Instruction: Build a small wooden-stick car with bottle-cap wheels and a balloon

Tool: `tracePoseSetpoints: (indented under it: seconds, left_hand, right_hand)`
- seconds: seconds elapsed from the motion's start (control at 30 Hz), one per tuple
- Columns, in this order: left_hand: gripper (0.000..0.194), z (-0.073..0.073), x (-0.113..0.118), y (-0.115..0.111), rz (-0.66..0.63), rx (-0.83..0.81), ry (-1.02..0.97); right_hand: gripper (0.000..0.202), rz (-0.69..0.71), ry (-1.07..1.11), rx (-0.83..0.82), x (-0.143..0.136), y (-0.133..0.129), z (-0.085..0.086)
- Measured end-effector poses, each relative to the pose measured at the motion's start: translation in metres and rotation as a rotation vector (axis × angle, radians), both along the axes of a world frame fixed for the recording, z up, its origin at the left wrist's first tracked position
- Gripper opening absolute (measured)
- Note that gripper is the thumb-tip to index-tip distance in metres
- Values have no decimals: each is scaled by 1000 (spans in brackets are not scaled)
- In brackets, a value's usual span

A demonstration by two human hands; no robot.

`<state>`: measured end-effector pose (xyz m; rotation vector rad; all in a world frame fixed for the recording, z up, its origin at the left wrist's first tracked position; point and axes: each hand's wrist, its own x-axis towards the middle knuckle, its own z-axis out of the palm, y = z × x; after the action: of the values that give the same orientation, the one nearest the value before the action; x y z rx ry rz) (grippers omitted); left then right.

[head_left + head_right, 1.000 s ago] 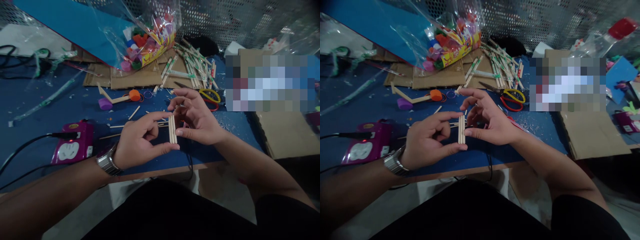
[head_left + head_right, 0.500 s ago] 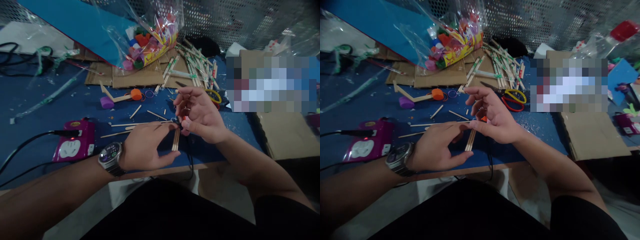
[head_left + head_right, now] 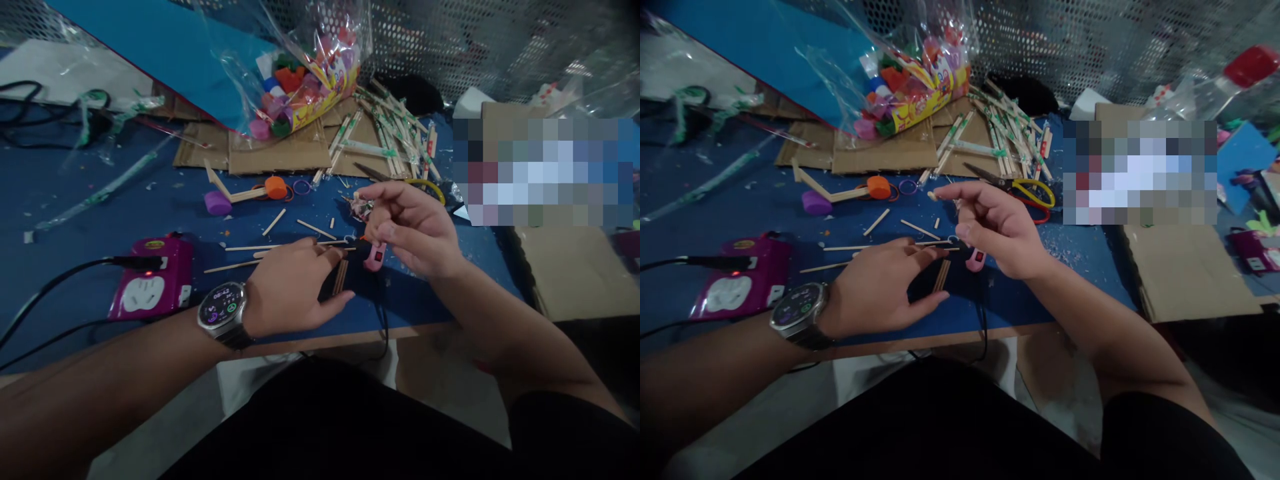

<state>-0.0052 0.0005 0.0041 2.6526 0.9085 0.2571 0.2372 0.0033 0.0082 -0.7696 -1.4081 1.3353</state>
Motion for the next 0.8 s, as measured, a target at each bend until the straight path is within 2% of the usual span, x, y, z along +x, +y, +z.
tracePoseSetpoints:
  seconds: [0.07, 0.17, 0.23, 0.3, 0.53, 0.67, 0.8]
  left_hand:
    - [50, -1, 0, 1, 52, -20, -106]
    - [32, 0, 0, 5, 187, -113, -443]
    - [25, 0, 1, 7, 258, -163, -681]
    - [22, 1, 1, 10, 276, -180, -814]
    - [28, -2, 1, 8, 257, -120, -1014]
    - [27, -3, 0, 8, 277, -75, -993]
    - [17, -1, -1, 10, 280, -5, -957]
  right_hand:
    - [41, 103, 101, -74, 0, 0, 2]
    - [39, 237, 213, -216, 0, 0, 7]
    - [38, 280, 237, -299, -1, 0, 10]
    - [38, 290, 238, -350, -2, -1, 12]
    - [43, 304, 205, -392, -4, -3, 13]
    - [46, 326, 214, -388, -5, -5, 10]
    - [49, 351, 196, -362, -3, -6, 8]
